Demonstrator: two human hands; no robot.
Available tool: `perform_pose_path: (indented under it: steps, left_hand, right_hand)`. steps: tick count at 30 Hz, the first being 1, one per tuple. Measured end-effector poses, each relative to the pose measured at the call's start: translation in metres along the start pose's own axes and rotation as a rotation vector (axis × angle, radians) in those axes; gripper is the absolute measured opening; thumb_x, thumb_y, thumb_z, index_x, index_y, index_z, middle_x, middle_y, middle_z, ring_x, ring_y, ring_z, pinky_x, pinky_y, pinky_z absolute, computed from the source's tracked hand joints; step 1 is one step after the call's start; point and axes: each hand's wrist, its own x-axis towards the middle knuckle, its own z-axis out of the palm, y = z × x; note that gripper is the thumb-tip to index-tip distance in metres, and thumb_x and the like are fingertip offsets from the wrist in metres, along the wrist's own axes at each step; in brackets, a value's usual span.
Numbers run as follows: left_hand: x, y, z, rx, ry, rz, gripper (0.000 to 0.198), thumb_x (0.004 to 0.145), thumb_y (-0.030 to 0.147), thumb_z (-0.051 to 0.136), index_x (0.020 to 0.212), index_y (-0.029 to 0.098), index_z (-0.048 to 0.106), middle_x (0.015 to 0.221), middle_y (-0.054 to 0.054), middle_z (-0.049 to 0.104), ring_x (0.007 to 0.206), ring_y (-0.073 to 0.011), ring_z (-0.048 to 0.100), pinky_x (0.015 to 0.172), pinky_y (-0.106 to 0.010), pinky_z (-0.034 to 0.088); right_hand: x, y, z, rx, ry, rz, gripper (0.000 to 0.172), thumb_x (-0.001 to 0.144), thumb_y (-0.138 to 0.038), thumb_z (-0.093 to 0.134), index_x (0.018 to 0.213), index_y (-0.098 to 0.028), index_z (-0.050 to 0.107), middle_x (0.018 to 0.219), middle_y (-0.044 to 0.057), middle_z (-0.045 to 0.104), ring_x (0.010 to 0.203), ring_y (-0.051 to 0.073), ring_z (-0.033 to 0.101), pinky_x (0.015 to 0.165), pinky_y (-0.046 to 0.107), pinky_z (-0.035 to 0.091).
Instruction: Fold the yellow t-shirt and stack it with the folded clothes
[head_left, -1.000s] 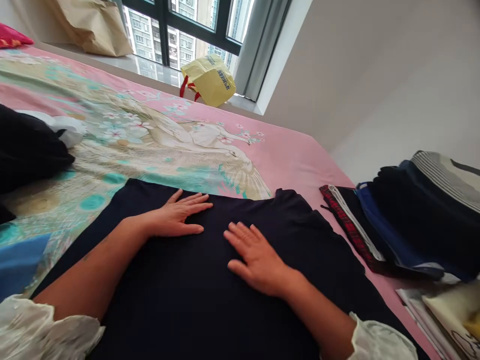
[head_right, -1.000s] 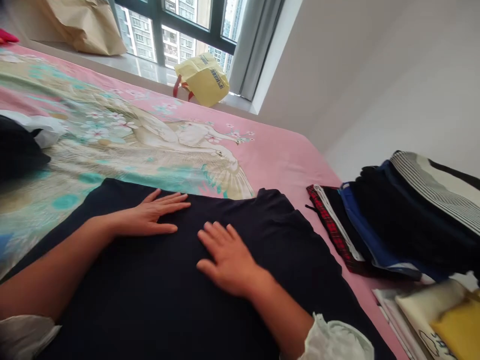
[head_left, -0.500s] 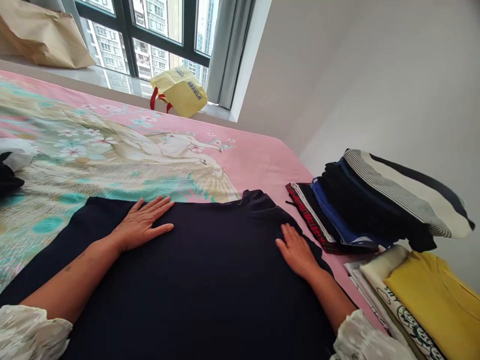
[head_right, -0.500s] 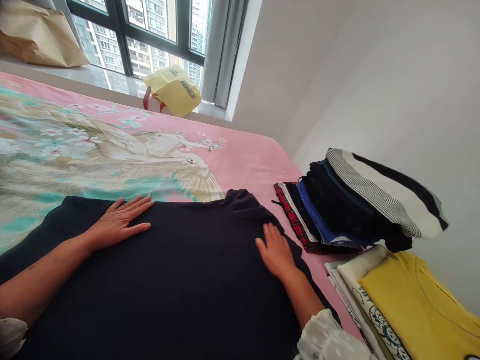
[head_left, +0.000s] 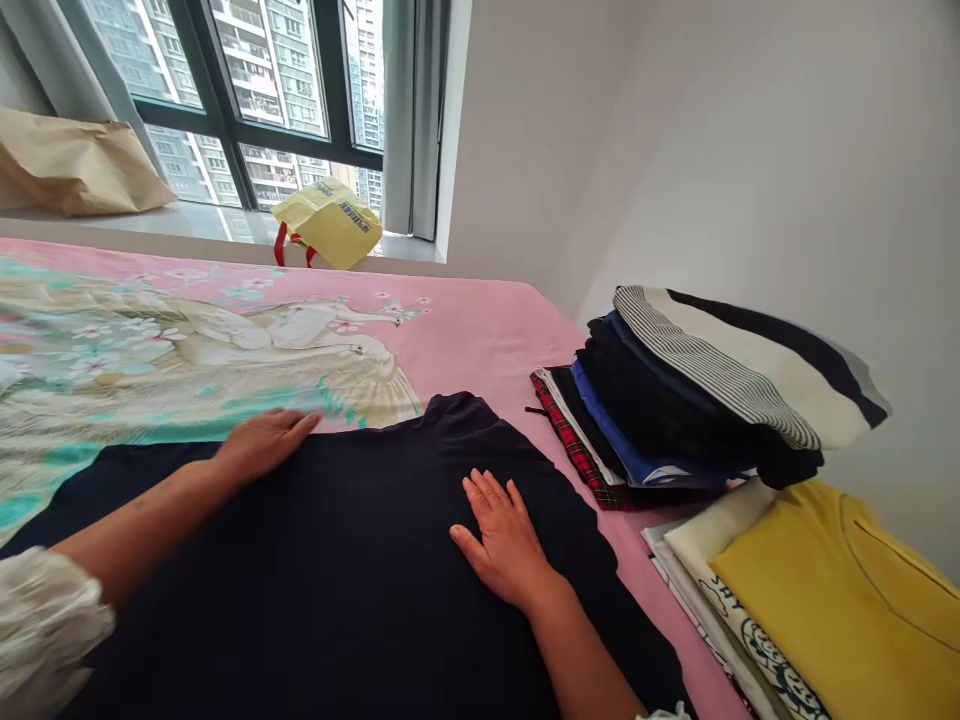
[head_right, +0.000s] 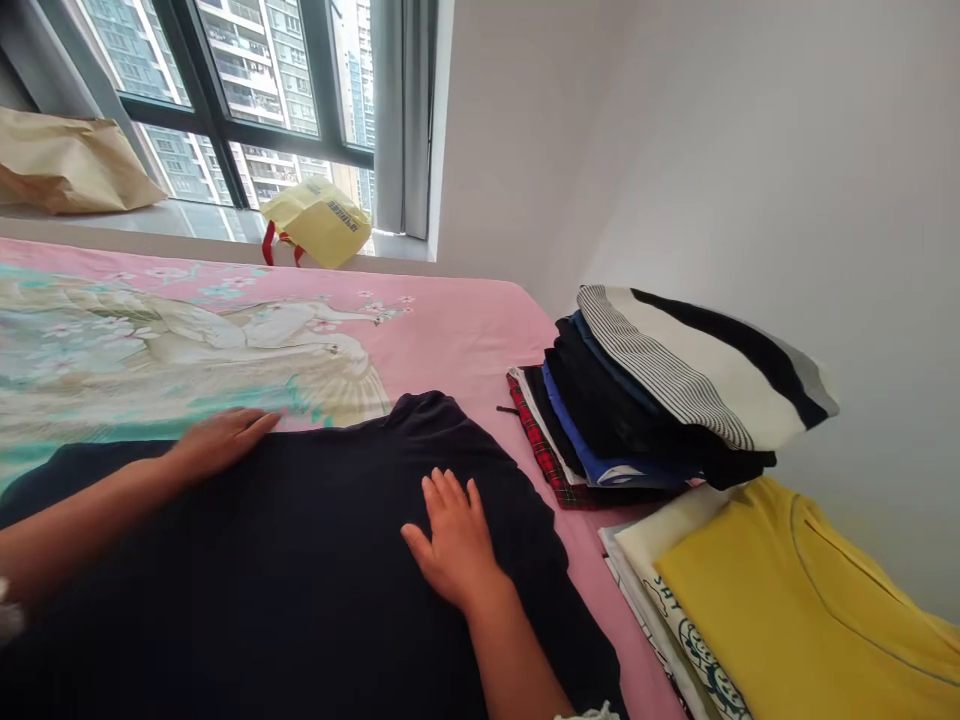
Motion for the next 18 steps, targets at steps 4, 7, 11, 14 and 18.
perform_pose_path:
  steps: [4, 7, 11, 14, 18]
  left_hand:
    - [0.052, 0.134, 0.011, -0.184, -0.051, 0.251, 0.056, 0.083, 0.047, 0.033, 0.128, 0.019, 0.052, 0.13, -0.007, 0.057, 0.119, -0.0249, 0.051, 0.103, -0.034, 0.035]
    - [0.084, 0.212, 0.037, -0.176, -0.105, 0.364, 0.07, 0.073, 0.028, 0.047, 0.141, 0.02, 0.035, 0.144, -0.008, 0.043, 0.131, -0.0247, 0.038, 0.108, -0.035, 0.03]
    - [0.111, 0.252, 0.051, -0.12, -0.309, 0.455, 0.07, 0.053, 0.014, 0.056, 0.12, 0.032, 0.059, 0.128, -0.004, 0.058, 0.121, -0.0301, 0.048, 0.102, -0.042, 0.035]
    - [0.125, 0.247, 0.033, -0.12, -0.385, 0.393, 0.037, 0.047, 0.014, 0.06, 0.081, 0.023, 0.071, 0.087, -0.005, 0.07, 0.095, -0.0321, 0.061, 0.087, -0.043, 0.045]
    - [0.137, 0.23, -0.001, -0.252, -0.325, 0.319, 0.024, 0.06, 0.029, 0.059, 0.081, 0.019, 0.065, 0.074, -0.002, 0.066, 0.08, -0.0235, 0.064, 0.073, -0.033, 0.05]
  right_hand:
    - [0.003, 0.012, 0.001, 0.019, 0.006, 0.012, 0.063, 0.093, -0.055, 0.03, 0.145, -0.02, 0.028, 0.153, 0.003, 0.017, 0.142, 0.02, 0.01, 0.116, 0.046, 0.002]
    - [0.002, 0.015, 0.0, 0.056, 0.008, -0.001, 0.064, 0.093, -0.057, 0.029, 0.146, -0.021, 0.027, 0.154, 0.003, 0.016, 0.142, 0.02, 0.007, 0.116, 0.046, 0.001]
    - [0.003, 0.017, -0.003, 0.099, 0.003, 0.0, 0.064, 0.093, -0.058, 0.028, 0.146, -0.021, 0.027, 0.154, 0.003, 0.016, 0.142, 0.02, 0.006, 0.115, 0.046, -0.001]
    - [0.005, 0.019, -0.002, 0.104, 0.025, 0.032, 0.065, 0.092, -0.06, 0.027, 0.146, -0.022, 0.027, 0.153, 0.003, 0.017, 0.142, 0.022, 0.006, 0.114, 0.049, -0.005]
    - [0.008, 0.021, 0.003, 0.075, 0.062, 0.186, 0.073, 0.089, -0.065, 0.028, 0.146, -0.02, 0.026, 0.154, 0.007, 0.014, 0.142, 0.028, 0.003, 0.112, 0.054, -0.007]
